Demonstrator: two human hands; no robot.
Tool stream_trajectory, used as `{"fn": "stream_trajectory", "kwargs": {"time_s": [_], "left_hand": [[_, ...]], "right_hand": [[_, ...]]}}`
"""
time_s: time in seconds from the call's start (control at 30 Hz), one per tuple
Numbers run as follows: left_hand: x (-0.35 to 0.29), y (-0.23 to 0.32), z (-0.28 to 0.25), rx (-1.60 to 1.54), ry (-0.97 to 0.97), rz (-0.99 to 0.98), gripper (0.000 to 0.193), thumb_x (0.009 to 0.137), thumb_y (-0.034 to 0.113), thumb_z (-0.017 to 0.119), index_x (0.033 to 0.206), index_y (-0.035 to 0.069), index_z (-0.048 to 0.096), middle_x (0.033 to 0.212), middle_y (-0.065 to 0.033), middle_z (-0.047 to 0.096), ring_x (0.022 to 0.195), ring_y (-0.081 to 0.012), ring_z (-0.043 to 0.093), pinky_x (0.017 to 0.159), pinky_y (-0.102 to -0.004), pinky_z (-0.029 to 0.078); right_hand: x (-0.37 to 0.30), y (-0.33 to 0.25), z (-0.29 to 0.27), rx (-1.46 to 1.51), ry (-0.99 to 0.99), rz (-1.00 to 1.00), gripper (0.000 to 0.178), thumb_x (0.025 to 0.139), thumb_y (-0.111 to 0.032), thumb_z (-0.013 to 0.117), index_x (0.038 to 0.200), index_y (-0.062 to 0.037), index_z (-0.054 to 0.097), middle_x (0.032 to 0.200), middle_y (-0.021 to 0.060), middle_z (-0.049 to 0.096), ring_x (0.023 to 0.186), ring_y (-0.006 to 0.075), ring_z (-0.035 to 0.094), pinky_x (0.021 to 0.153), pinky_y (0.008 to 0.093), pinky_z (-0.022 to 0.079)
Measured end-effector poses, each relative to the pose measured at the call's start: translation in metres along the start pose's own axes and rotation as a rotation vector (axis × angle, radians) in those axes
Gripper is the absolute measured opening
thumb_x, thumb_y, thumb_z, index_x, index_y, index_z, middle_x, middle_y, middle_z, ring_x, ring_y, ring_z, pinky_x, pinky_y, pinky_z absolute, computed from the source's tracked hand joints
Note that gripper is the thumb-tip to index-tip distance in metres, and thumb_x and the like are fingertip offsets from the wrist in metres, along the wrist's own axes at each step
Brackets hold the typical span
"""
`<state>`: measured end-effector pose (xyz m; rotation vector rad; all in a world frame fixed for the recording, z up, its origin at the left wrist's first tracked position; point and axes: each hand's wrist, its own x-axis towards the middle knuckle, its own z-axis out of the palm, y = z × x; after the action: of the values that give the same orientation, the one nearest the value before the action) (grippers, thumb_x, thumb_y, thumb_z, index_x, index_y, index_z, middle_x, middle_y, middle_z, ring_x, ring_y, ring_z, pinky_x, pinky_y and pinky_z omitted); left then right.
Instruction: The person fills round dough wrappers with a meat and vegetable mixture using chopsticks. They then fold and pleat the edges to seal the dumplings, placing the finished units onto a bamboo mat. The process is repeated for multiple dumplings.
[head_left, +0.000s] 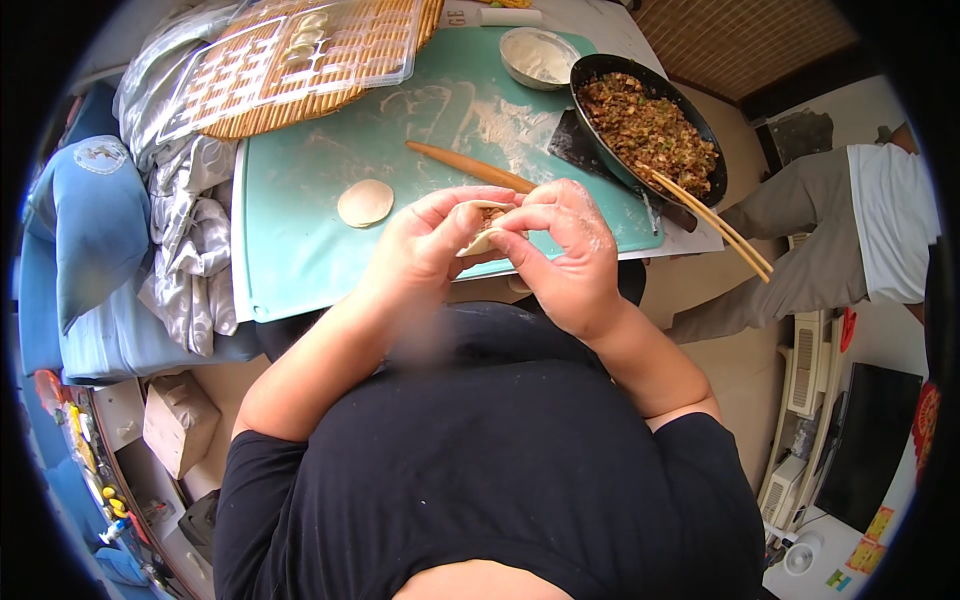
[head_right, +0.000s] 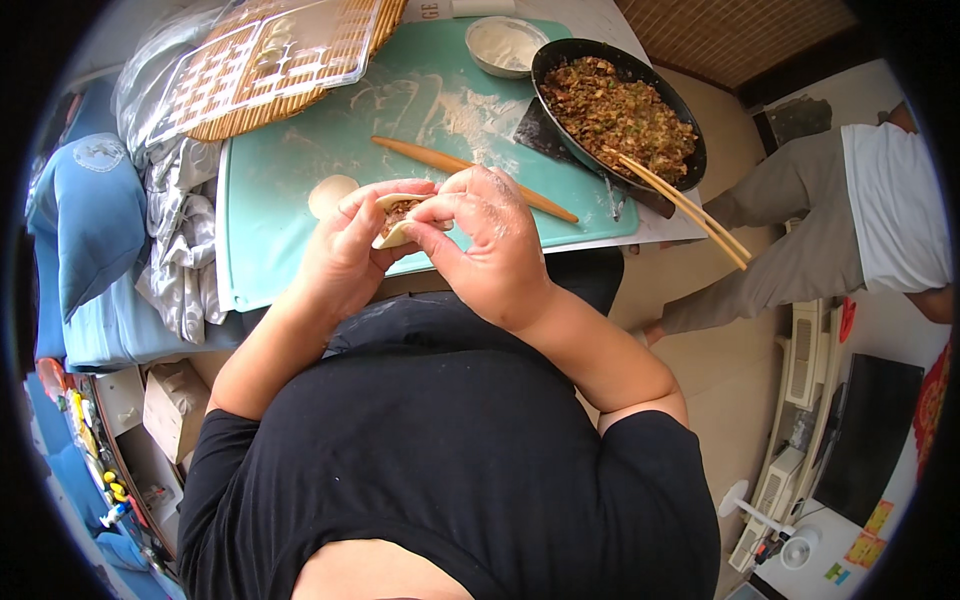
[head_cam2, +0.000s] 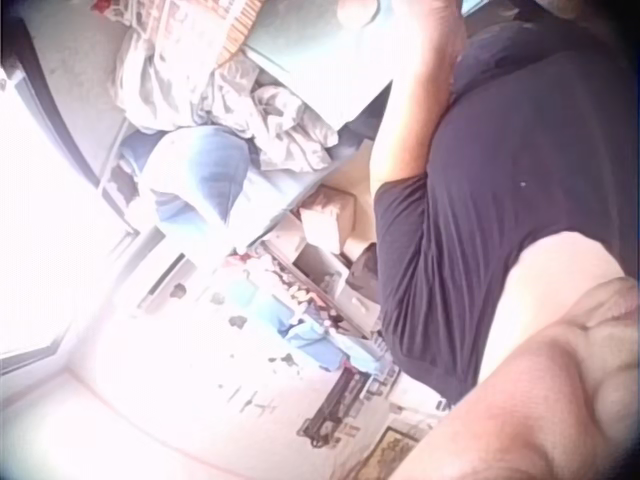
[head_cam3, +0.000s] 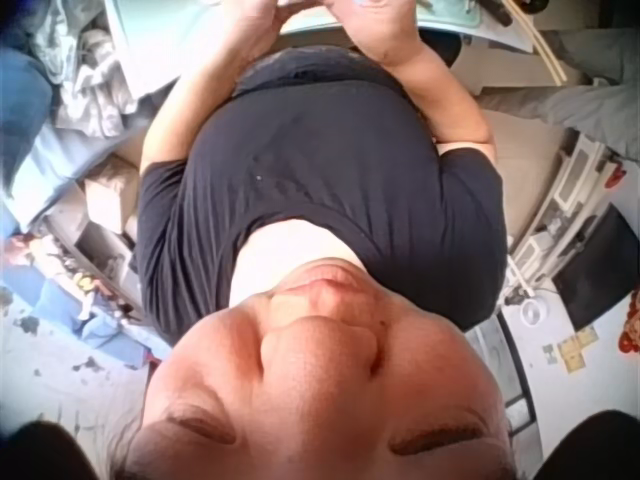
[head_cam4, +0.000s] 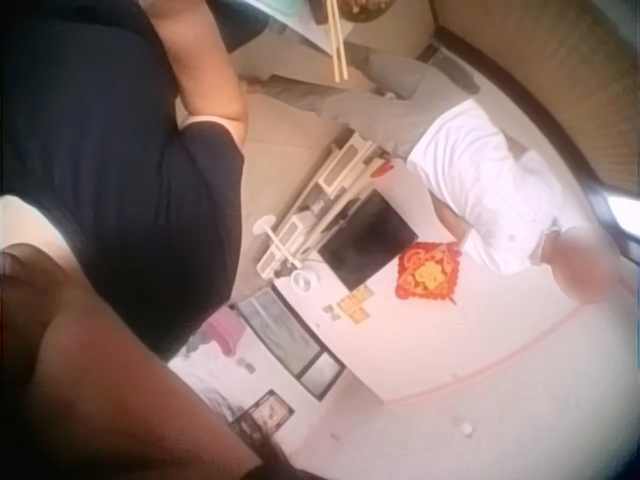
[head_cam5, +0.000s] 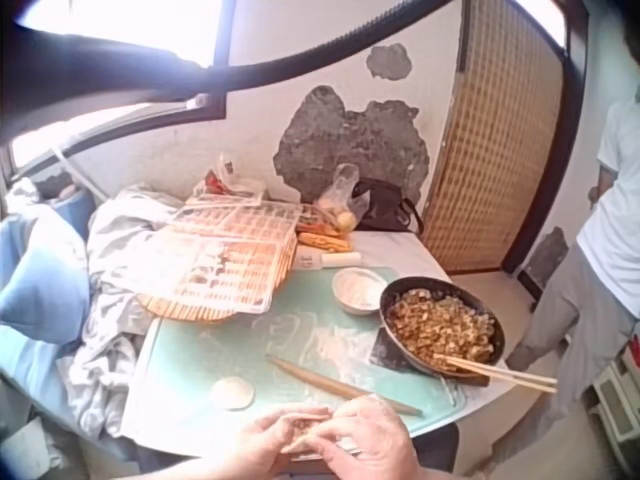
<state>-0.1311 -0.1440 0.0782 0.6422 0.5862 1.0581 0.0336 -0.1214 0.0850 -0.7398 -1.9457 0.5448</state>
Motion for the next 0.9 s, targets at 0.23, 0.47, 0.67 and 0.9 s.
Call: {"fn": "stream_trajectory", "kwargs": {"time_s": [0.23,0.47,0.67,0.9], "left_hand": [[-0.002,0.001,0.003,0.418,-0.018,0.142,0.043,0.076,0.001,0.065,0.117,-0.001,0.051,0.108,-0.0064,0.059,0.098,-0.009,0.054,0.085,-0.0247,0.044],[-0.003,-0.008,-0.001,0.366,-0.055,0.242,0.051,0.077,-0.005,0.06,0.125,0.0,0.043,0.112,-0.0098,0.056,0.101,-0.0143,0.055,0.088,-0.0277,0.044],[-0.006,-0.005,0.001,0.458,-0.036,0.297,0.065,0.077,-0.008,0.059,0.134,0.002,0.03,0.118,-0.0161,0.053,0.106,-0.0205,0.054,0.09,-0.0315,0.044],[-0.006,-0.006,0.001,0.475,-0.023,0.287,0.065,0.077,-0.008,0.06,0.134,0.002,0.03,0.119,-0.0147,0.052,0.105,-0.017,0.053,0.089,-0.0291,0.043]], "right_hand": [[0.002,-0.004,-0.005,0.029,-0.033,0.051,0.014,0.07,-0.002,0.069,0.08,-0.0059,0.061,0.078,0.005,0.053,0.074,0.0179,0.05,0.07,0.0274,0.041],[0.007,-0.008,-0.008,-0.017,-0.037,0.057,0.025,0.069,-0.004,0.07,0.092,-0.0072,0.06,0.101,0.0126,0.051,0.096,0.0229,0.048,0.085,0.032,0.039],[0.011,-0.007,-0.012,-0.01,-0.154,0.054,0.025,0.069,-0.007,0.071,0.092,-0.0099,0.063,0.122,0.0133,0.049,0.111,0.027,0.044,0.093,0.0373,0.035],[0.013,-0.006,-0.008,-0.103,-0.086,-0.104,0.018,0.066,-0.005,0.07,0.083,-0.0097,0.064,0.113,0.0101,0.056,0.105,0.0283,0.048,0.089,0.038,0.038]]}}
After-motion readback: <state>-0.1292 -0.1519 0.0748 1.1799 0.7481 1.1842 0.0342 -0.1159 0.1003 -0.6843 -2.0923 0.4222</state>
